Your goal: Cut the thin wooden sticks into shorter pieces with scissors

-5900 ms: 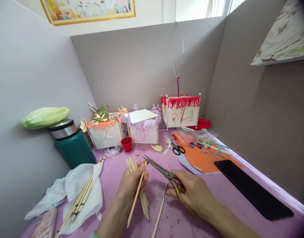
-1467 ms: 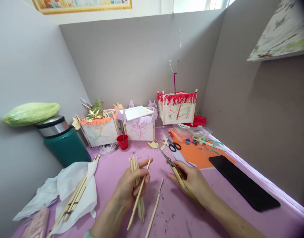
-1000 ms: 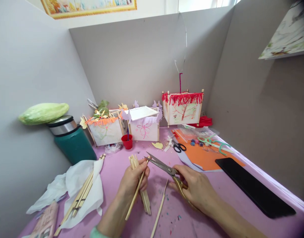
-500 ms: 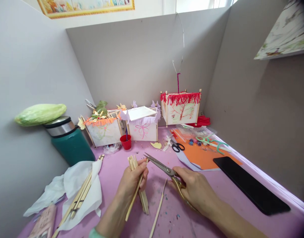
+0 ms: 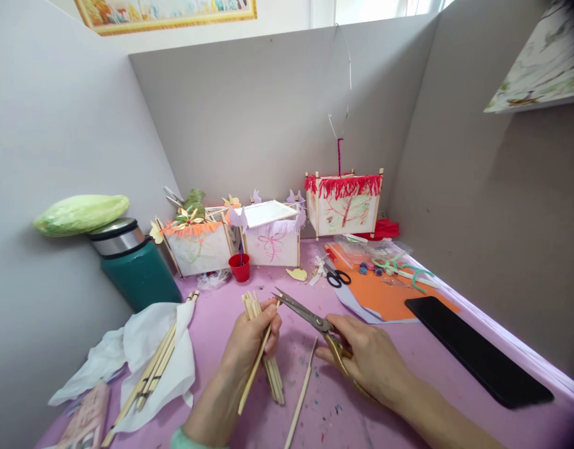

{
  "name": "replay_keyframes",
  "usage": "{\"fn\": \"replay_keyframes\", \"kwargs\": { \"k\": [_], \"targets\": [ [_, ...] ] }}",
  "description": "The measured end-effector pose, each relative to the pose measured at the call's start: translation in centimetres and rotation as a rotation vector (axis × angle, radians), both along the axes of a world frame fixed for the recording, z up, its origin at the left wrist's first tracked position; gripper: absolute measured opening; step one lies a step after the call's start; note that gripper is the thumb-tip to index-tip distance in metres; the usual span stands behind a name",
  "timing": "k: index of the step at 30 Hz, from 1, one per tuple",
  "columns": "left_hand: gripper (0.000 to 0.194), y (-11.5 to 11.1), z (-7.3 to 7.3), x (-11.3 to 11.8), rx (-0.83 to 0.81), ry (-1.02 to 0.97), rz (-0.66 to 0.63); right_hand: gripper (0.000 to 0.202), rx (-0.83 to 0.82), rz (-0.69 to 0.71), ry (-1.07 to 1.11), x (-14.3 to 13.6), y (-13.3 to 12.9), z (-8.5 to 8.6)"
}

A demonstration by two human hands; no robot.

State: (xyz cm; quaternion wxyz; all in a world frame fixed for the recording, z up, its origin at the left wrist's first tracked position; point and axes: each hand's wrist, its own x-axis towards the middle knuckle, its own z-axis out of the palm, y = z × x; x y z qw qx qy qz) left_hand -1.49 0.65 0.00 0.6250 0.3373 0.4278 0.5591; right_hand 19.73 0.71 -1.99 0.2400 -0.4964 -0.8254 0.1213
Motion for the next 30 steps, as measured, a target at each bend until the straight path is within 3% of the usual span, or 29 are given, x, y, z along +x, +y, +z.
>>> {"fn": "replay_keyframes", "kwargs": {
  "k": [9,16,30],
  "targets": [
    [0.04,-0.09,-0.12,-0.31,-0.022,-0.087,-0.053,0.025,0.015,-0.028,-0.041,-0.17,0.07,-0.6],
    [0.047,-0.01,0.2,-0.34,-0.036,-0.042,-0.062,0.024,-0.034,-0.021,0.009,-0.02,0.1,-0.65],
    [0.043,0.44,-0.13,-0.69,0.008,0.046,-0.014,0.037,-0.02,0.012,0.015,0.13,0.35,-0.27]
  ]
}}
